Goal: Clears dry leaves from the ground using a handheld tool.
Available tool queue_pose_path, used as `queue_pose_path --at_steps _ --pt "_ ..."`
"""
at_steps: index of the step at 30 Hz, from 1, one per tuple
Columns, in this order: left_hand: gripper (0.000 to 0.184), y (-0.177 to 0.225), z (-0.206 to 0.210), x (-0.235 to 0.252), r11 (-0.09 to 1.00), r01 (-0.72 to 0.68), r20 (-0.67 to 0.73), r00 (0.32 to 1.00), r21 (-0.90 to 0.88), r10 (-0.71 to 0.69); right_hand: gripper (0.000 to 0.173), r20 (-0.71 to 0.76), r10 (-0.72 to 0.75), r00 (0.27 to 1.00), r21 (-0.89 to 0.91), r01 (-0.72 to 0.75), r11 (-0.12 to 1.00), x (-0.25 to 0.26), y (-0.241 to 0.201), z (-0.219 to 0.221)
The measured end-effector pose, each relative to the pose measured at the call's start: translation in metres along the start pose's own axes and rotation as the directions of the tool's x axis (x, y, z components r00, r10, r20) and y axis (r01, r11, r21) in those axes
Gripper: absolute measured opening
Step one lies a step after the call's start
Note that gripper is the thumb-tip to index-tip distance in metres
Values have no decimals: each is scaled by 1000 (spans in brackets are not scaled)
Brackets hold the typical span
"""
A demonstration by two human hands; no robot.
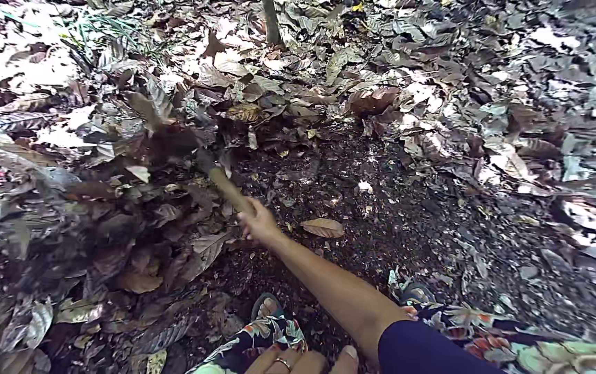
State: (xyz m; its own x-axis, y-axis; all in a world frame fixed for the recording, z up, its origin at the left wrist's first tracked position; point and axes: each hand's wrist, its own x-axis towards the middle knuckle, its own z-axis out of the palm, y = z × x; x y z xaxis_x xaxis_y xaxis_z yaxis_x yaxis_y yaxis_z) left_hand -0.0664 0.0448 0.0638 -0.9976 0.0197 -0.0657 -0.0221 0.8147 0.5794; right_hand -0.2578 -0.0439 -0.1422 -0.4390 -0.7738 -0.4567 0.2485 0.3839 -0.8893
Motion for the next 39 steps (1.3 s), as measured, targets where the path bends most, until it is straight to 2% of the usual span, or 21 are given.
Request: queue_pose_path --at_steps 2,5,8,9,11,13,15,17,19,20,21,23,25,26,27,29,30,32,35,37,39 --pt "36 6 -5 -5 1000 -30 -20 999 7 30 50 -234 50 971 174 -8 985 -11 16 -46" --pt "36 14 -9 -12 997 -76 -51 996 -16 75 46 -536 162 829 454 121 882 -16 50 -122" --pt "37 18 -7 -16 993 -108 -58 993 -56 105 42 -679 325 658 631 297 717 -17 92 -160" --pt "37 18 -7 -16 991 -113 -54 993 -67 110 45 -679 353 643 639 282 716 -20 105 -152" --pt "37 20 -8 -12 989 -112 -59 992 -93 107 51 -630 353 692 603 151 783 -29 126 -110" --pt "36 19 -11 -6 987 -91 -92 993 -132 79 55 -491 322 810 506 -36 862 -39 130 -61" --pt "33 10 -14 0 987 -55 -141 989 -150 34 60 -300 299 906 409 -161 898 -44 108 -34" --pt "34 -7 -16 5 991 -6 -206 978 -132 -22 64 -134 255 958 234 -220 947 -48 76 -32" --pt "40 -37 -16 10 989 122 -260 955 -86 -141 68 -50 185 982 62 -182 981 -55 52 -37" --pt "44 -54 -15 16 967 246 -249 934 -65 -254 67 -36 150 988 24 -149 988 -62 43 -39" --pt "49 -73 -14 27 915 398 -178 897 -69 -404 64 -49 111 993 27 -110 994 -69 39 -37" --pt "64 -115 5 58 744 648 47 758 -165 -650 56 -108 -10 994 70 17 997 -88 45 -23" --pt "88 -149 51 85 623 702 139 694 -343 -706 60 -119 -182 976 109 195 975 -106 68 -6" --pt "91 -158 73 98 586 701 147 683 -408 -715 66 -102 -262 960 81 271 959 -113 82 -4" --pt "82 -164 90 108 568 707 151 672 -422 -725 74 -74 -306 949 -2 307 952 -119 95 -8" --pt "60 -173 121 118 614 725 182 680 -313 -710 83 42 -263 964 -289 264 920 -133 121 -31" --pt "54 -178 135 117 662 726 208 688 -186 -696 76 104 -216 971 -418 240 876 -140 130 -42" --pt "53 -193 164 101 740 668 257 704 80 -663 54 161 -163 973 -549 225 805 -148 146 -52" --pt "50 -228 186 54 713 671 252 668 202 -700 44 178 -102 979 -600 190 777 -146 146 -56" --pt "54 -251 180 3 597 788 176 573 150 -800 43 185 -46 982 -570 146 809 -146 134 -55" --pt "62 -268 155 -58 406 910 81 400 89 -913 44 188 -45 981 -548 143 824 -142 132 -55"
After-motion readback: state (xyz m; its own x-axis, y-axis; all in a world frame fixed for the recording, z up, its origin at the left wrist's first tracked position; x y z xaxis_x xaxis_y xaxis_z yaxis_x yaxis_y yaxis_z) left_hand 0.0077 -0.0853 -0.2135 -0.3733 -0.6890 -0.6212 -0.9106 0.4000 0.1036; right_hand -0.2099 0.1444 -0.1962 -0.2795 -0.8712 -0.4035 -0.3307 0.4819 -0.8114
